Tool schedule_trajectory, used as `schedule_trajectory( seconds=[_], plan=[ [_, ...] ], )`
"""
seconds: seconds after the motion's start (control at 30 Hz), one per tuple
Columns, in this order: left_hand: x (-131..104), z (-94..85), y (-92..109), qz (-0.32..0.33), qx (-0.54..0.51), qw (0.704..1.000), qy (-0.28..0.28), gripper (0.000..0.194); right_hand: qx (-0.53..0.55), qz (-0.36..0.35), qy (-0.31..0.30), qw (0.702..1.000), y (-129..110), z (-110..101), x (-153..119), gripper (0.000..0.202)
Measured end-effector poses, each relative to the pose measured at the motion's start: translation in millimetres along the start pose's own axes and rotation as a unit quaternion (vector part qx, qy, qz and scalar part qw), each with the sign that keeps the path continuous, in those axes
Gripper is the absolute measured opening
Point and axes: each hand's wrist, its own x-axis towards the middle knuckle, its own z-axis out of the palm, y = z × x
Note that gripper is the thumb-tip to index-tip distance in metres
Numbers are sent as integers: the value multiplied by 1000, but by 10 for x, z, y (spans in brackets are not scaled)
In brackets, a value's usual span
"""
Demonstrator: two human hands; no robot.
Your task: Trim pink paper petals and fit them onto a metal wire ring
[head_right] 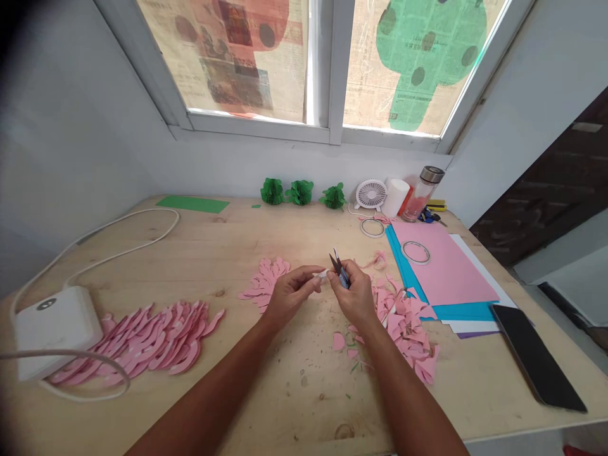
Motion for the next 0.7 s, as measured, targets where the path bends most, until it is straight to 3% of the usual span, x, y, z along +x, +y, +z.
schedule_trajectory(
  seconds=[0.37,0.53,0.7],
  plan=[
    [32,-21,-4,-6,8,999,34,15,-1,9,21,1000,19,36,-4,26],
    [45,-49,7,-2,-2,999,45,16,17,36,12,999,64,30,18,40],
    [47,-48,54,-35,-57,996,61,19,23,1,-17,1000,72,-1,13,38]
  ],
)
